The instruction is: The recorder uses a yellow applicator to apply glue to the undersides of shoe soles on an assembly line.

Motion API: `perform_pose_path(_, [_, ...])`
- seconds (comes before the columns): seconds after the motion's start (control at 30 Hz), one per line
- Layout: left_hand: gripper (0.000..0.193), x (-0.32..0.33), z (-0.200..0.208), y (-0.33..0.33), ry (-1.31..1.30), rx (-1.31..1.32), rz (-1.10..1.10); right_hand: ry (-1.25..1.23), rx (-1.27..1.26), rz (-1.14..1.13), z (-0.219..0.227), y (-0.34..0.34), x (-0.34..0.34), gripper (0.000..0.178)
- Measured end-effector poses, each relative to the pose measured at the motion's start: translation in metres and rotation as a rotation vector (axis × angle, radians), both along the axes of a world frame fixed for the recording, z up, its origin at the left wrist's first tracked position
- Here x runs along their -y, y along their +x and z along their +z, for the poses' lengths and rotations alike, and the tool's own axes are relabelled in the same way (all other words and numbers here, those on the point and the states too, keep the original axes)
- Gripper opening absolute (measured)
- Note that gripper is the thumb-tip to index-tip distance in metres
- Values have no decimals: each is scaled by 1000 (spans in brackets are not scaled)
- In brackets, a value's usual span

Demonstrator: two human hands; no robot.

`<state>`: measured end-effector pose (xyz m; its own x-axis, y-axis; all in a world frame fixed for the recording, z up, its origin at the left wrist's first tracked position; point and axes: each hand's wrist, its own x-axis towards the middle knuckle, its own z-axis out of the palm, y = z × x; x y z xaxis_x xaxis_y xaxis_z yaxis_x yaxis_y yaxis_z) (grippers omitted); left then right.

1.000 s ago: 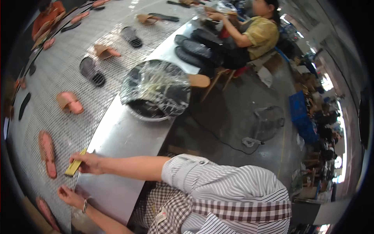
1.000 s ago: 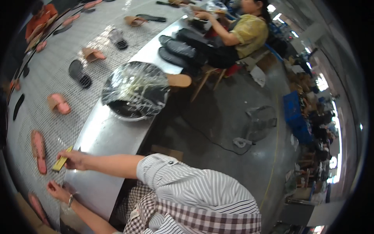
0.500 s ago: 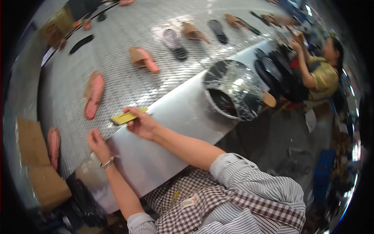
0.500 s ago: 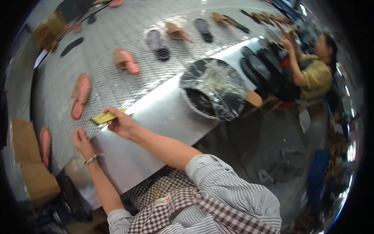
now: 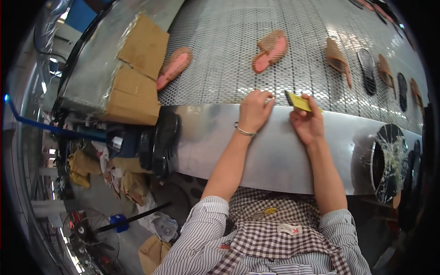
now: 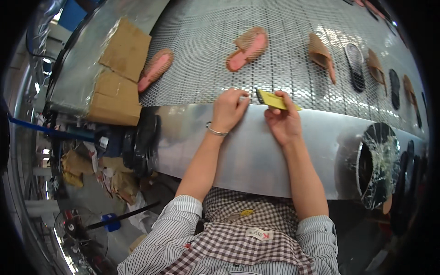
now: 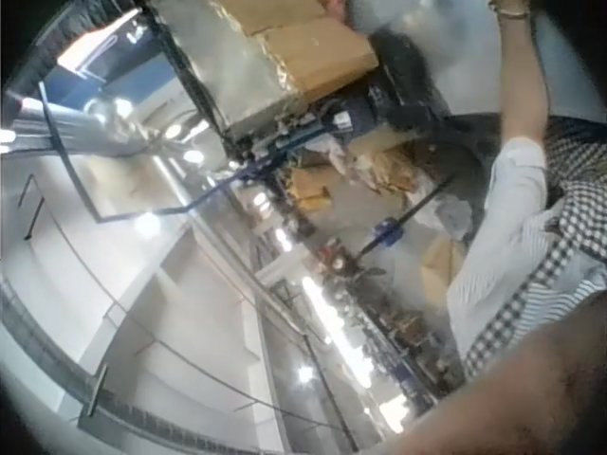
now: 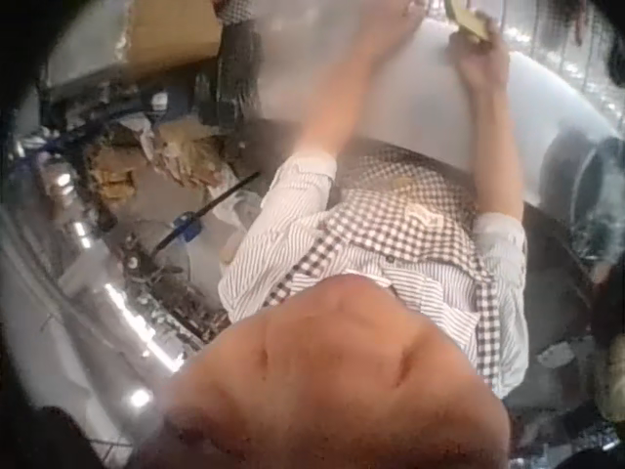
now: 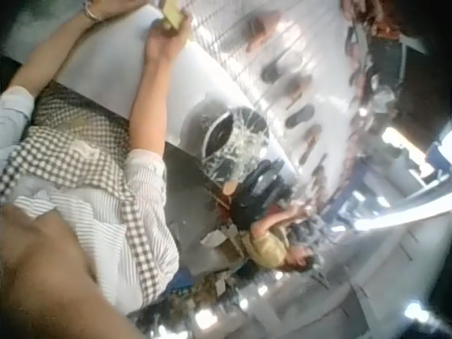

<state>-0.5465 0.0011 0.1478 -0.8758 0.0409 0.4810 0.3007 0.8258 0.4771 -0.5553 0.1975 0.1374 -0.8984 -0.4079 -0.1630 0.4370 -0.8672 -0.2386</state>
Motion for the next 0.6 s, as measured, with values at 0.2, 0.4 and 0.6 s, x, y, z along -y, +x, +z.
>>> perform_pose_path(0.2, [14, -5, 2, 1, 17, 23, -10, 14, -18, -3, 2, -1, -1, 19])
perform_pose_path(0.4, [14, -2, -1, -1, 3, 28, -14, 87, 34, 4, 7, -1, 1, 17])
perform_pose_path(0.6, [13, 2, 5, 3, -7, 48, 6, 71, 34, 22, 6, 2, 7, 21])
